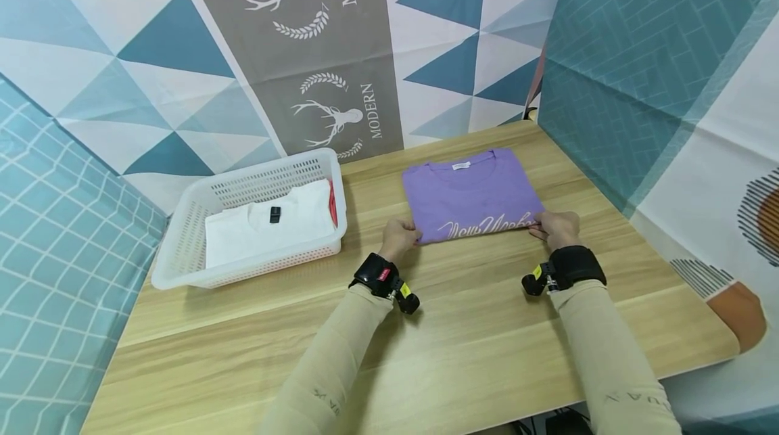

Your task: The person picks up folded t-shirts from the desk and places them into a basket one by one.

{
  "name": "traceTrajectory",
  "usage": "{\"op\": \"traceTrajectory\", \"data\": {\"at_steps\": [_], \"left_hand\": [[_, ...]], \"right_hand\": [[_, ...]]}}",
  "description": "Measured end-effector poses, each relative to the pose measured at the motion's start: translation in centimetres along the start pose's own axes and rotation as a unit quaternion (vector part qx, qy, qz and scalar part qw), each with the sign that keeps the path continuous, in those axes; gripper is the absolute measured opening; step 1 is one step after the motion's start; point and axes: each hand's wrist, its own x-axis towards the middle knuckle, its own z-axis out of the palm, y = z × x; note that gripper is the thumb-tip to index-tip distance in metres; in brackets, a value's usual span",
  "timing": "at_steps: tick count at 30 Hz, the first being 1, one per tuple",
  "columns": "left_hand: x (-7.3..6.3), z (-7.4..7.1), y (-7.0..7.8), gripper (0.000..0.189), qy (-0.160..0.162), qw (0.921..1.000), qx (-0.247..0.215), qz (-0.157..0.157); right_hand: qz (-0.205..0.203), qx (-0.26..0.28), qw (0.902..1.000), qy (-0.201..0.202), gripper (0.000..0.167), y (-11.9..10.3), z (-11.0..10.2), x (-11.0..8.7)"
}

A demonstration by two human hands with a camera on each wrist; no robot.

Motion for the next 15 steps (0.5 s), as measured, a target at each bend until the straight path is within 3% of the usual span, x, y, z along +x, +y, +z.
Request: {"op": "traceTrajectory", "data": {"at_steps": [2, 5, 7, 9, 12, 15], "left_hand": [[-0.2, -0.3, -0.2, 0.011, -0.013, 0.9999, 0.000, 0.007], [-0.8, -0.9, -0.4, 0.027, -0.042, 0.9991, -0.011, 0.004], [-1.2, -1.2, -0.5, 0.037, -0.061, 0.9980, -0.017, 0.002], [-1.6, -1.6, -0.5, 0.039, -0.081, 0.9966, -0.018, -0.004], [-2.3, -2.0, -0.7, 0.030, -0.110, 0.9933, -0.034, 0.002], [-3.1, -2.3, -1.0, 0.022, -0.148, 0.9876, -0.054, 0.002]], "right_hand": [[-0.007, -0.022, 0.9996, -0.014, 0.029, 0.2, -0.3, -0.1], [-0.019, -0.078, 0.9959, -0.043, 0.049, 0.5, -1.0, -0.4], [-0.027, -0.114, 0.9912, -0.061, 0.054, 0.7, -1.4, -0.6], [-0.037, -0.151, 0.9848, -0.077, 0.049, 1.0, -1.8, -0.7], [-0.055, -0.185, 0.9768, -0.093, 0.029, 1.4, -2.3, -1.0], [-0.084, -0.230, 0.9628, -0.115, 0.017, 1.9, -2.8, -1.6]]}}
